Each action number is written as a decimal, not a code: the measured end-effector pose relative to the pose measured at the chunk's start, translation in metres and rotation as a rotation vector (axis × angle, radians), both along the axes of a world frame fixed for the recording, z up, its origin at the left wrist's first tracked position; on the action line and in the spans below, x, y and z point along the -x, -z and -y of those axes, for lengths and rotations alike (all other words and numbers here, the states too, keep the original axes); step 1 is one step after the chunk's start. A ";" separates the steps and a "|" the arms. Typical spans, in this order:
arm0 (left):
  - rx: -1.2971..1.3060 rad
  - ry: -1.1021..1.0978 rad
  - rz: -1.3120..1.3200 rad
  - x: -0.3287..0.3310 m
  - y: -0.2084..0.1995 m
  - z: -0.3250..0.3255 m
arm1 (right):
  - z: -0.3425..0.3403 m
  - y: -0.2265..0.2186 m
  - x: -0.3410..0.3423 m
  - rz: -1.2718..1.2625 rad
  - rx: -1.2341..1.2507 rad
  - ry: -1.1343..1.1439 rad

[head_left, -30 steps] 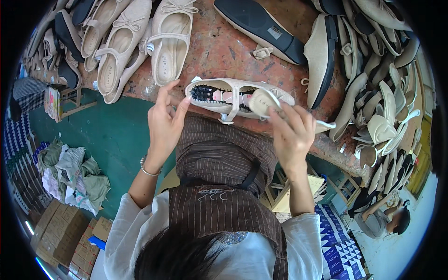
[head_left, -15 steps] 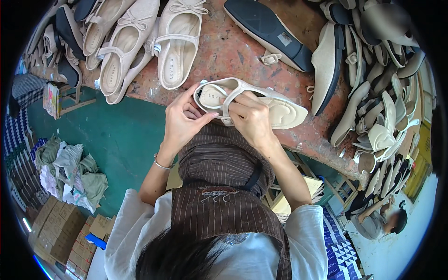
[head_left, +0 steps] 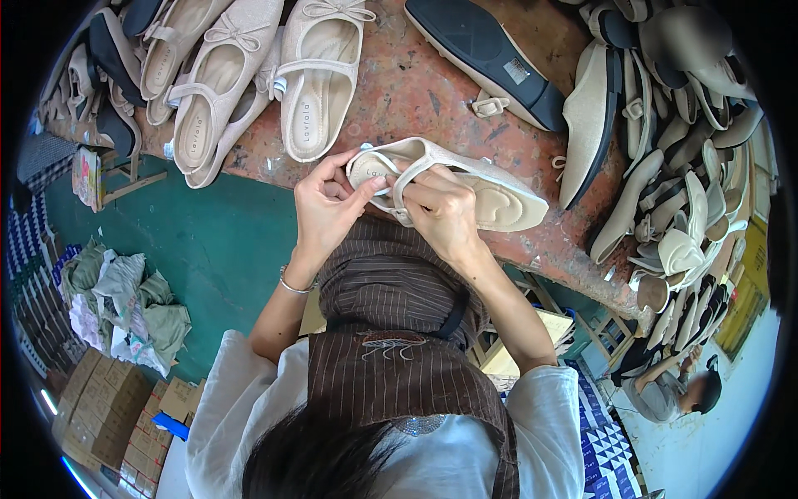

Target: The person reaches into a box to retrieve insoles, picks up a shoe from the table, and inserts an insole into it by hand. They then wipe the shoe with a cloth, repeating this process for multiple shoes.

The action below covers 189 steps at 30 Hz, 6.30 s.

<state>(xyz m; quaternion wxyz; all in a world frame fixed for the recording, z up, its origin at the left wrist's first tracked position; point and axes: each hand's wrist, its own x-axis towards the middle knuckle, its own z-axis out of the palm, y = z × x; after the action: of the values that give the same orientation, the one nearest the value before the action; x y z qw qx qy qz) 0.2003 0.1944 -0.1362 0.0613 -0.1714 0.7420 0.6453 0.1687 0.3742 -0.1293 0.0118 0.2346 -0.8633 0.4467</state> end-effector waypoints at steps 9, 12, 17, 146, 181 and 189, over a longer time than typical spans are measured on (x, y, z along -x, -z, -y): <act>0.116 -0.082 0.023 0.007 0.000 -0.009 | 0.004 0.008 -0.008 -0.105 -0.088 0.005; 0.103 -0.100 0.044 0.008 -0.001 -0.010 | 0.003 0.008 -0.010 -0.108 -0.158 -0.015; 0.146 -0.122 0.085 0.012 -0.001 -0.010 | -0.002 0.005 -0.003 -0.102 -0.158 -0.287; 0.955 0.367 -0.595 0.025 -0.066 -0.045 | -0.144 -0.112 -0.053 0.314 0.369 0.449; 0.114 0.144 -0.122 -0.008 -0.020 -0.021 | -0.048 -0.021 0.013 0.128 -0.008 -0.167; 0.002 -0.092 -0.006 0.006 -0.005 -0.021 | -0.035 -0.009 0.008 0.103 -0.065 -0.161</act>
<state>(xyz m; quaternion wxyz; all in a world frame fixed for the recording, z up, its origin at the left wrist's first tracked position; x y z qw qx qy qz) 0.1948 0.2159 -0.1308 0.0290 -0.2037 0.7341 0.6471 0.1607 0.4088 -0.1208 -0.0763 0.2800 -0.8552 0.4295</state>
